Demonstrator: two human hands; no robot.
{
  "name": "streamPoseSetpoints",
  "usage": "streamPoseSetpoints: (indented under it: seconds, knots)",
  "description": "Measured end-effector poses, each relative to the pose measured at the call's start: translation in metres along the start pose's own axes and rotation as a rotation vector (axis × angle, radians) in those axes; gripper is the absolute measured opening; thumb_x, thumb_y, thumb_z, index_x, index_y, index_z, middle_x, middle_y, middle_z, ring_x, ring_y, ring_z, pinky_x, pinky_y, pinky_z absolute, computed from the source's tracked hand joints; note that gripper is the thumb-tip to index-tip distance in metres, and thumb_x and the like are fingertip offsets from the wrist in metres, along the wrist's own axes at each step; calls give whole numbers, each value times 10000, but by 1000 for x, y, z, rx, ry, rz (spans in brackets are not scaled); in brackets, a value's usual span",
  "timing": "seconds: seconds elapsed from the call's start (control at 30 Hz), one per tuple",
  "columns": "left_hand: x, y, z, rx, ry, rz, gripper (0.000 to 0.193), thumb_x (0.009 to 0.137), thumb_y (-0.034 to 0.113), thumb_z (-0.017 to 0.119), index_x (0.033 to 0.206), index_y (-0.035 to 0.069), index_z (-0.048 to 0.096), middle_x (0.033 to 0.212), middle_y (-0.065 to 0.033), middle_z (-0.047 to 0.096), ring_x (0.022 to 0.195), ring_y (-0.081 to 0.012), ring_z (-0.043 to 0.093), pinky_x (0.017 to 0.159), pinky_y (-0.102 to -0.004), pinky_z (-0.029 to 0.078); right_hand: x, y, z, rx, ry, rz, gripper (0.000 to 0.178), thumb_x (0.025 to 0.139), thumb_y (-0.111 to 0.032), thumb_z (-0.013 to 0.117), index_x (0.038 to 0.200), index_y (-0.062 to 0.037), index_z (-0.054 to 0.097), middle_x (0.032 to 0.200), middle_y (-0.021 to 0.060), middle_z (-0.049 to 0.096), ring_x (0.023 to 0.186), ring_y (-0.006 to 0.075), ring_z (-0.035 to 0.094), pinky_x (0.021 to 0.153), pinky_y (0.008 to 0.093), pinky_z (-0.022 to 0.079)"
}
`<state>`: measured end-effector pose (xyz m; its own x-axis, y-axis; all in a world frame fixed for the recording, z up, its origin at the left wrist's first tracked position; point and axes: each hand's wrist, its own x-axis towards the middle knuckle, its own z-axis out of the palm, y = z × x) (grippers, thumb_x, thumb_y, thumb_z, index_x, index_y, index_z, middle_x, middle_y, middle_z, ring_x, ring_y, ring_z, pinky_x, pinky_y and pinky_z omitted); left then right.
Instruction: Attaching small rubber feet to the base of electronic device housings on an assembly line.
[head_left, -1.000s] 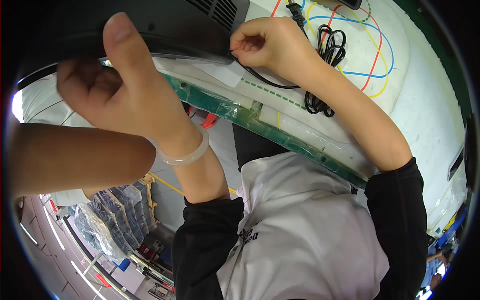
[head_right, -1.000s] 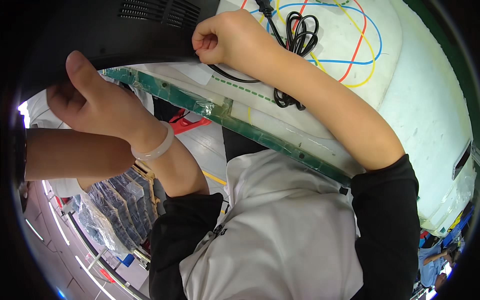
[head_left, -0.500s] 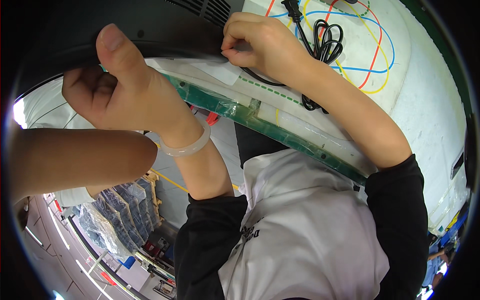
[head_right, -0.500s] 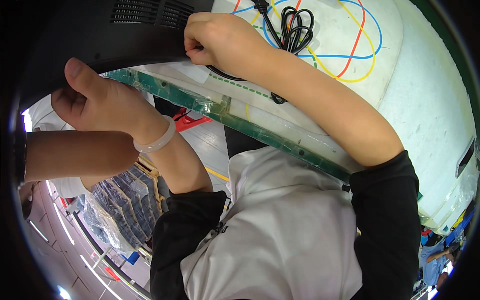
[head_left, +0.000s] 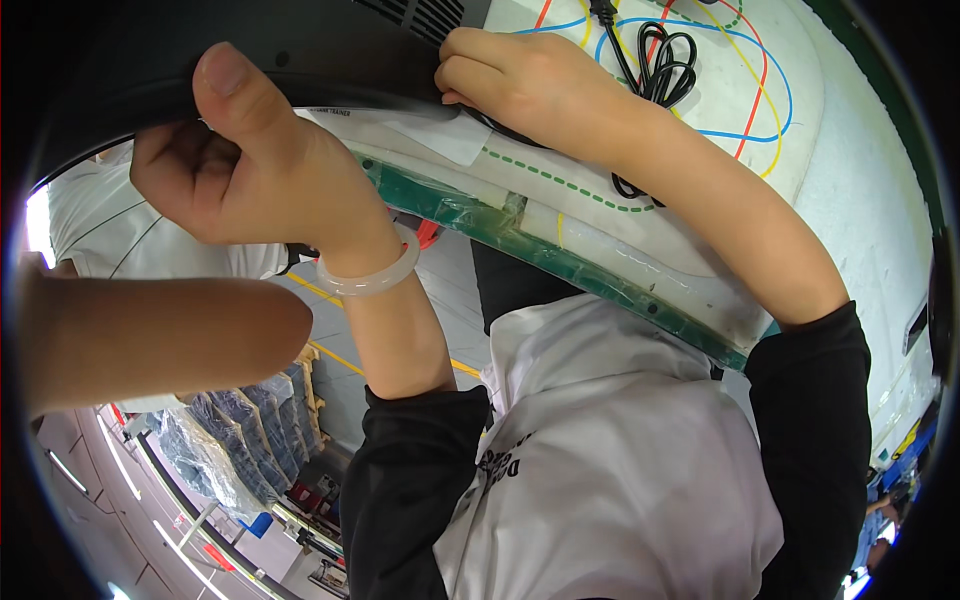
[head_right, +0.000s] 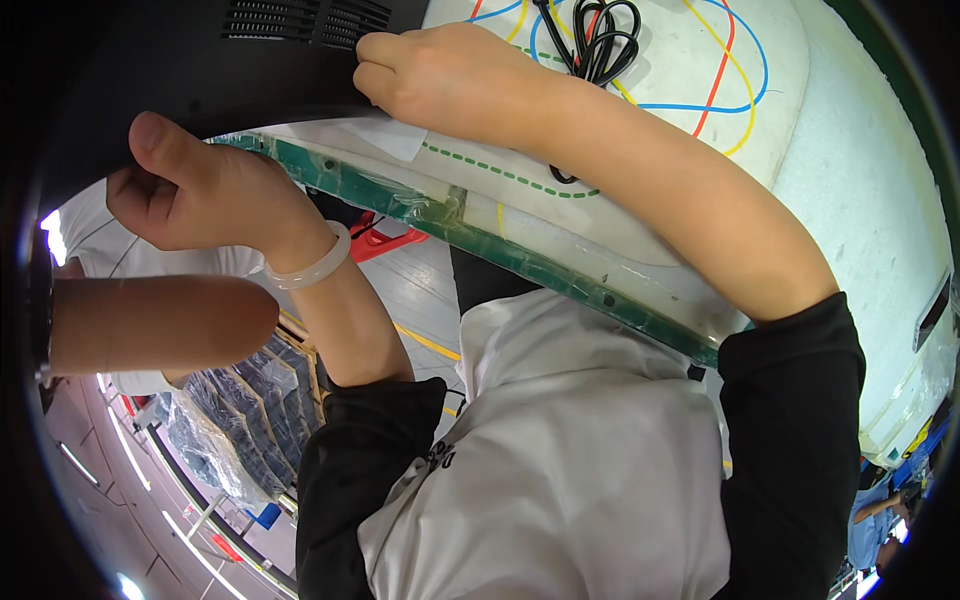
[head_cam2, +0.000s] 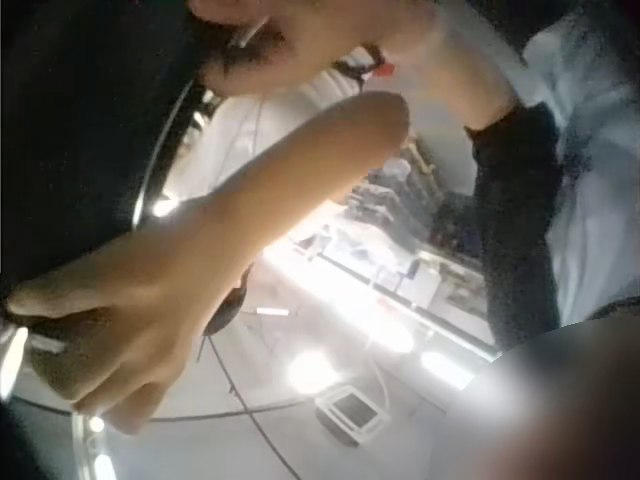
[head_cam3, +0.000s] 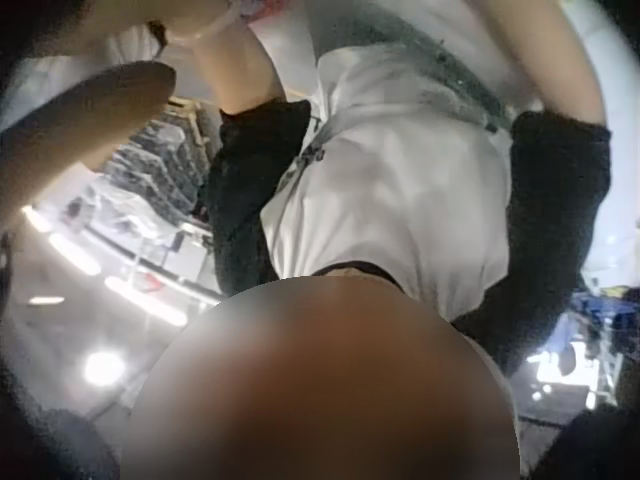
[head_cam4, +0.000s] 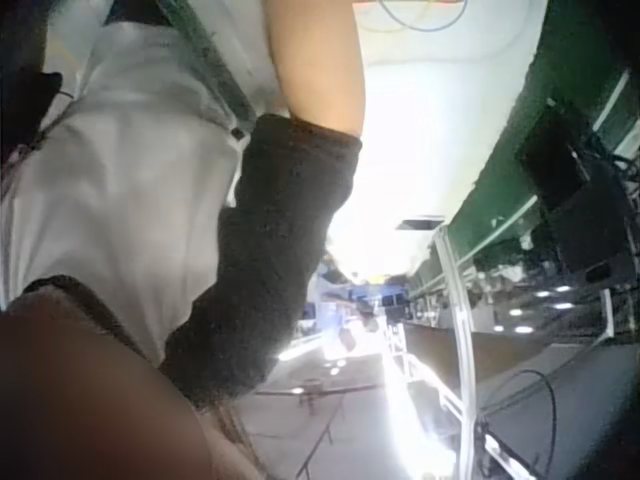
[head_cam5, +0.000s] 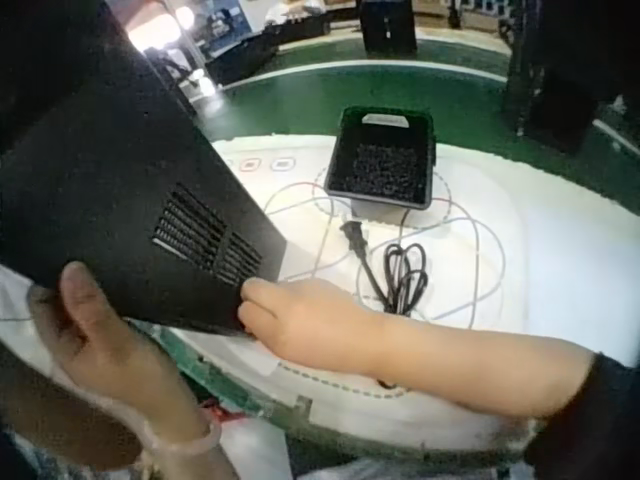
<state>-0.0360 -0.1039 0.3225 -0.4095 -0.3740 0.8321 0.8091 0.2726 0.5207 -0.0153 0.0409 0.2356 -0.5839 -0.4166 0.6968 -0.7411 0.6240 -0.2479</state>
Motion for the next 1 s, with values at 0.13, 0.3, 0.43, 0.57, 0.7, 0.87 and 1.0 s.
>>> streamPoseSetpoints:
  seconds: [0.13,0.3,0.43,0.57,0.7,0.87,1.0]
  knots:
    - [1,-3,2,51,4,46,525,731,352,796,864,-40,473,720,-39,518,617,-93,452,571,-185,388,-1,-1,-3,6,29,-31,114,677,-79,595,762,-21,544,814,70,504,731,218,607,586,336,521]
    - [-1,-1,4,61,0,53,504,759,343,773,865,-45,469,719,-33,492,622,-99,429,575,-193,384,-3,0,-4,-38,87,-131,80,663,-73,591,715,-24,555,803,66,491,747,214,590,606,331,515]
    - [-1,-2,4,59,-28,74,482,777,329,760,869,-46,472,739,-33,502,634,-100,434,590,-194,387,-2,3,-7,-59,28,-143,122,773,-89,572,871,-16,574,935,80,556,767,232,600,624,328,503]
    - [-3,1,10,43,-42,84,452,794,319,745,852,-37,474,751,-39,523,644,-109,454,603,-203,406,6,-5,-19,-59,55,40,258,748,-97,662,935,-28,498,832,114,560,767,297,599,635,374,480]
    - [0,-4,0,188,-75,139,433,811,309,728,846,-38,472,772,-60,546,659,-112,470,611,-215,422,18,5,-18,385,43,462,180,739,-83,642,880,3,569,828,178,618,803,333,623,669,415,483]
    - [-14,-15,-6,79,-60,17,409,865,318,657,853,-45,470,845,-113,593,713,-136,535,659,-243,472,10,12,18,251,6,349,405,727,-195,735,987,-93,442,717,102,588,674,320,603,563,382,462]
    - [-15,-30,-24,64,-132,-41,424,886,337,628,966,-57,495,889,-108,597,791,-150,562,724,-250,479,13,4,40,198,-8,347,370,746,-201,713,980,-88,451,739,105,611,689,346,600,559,416,457]
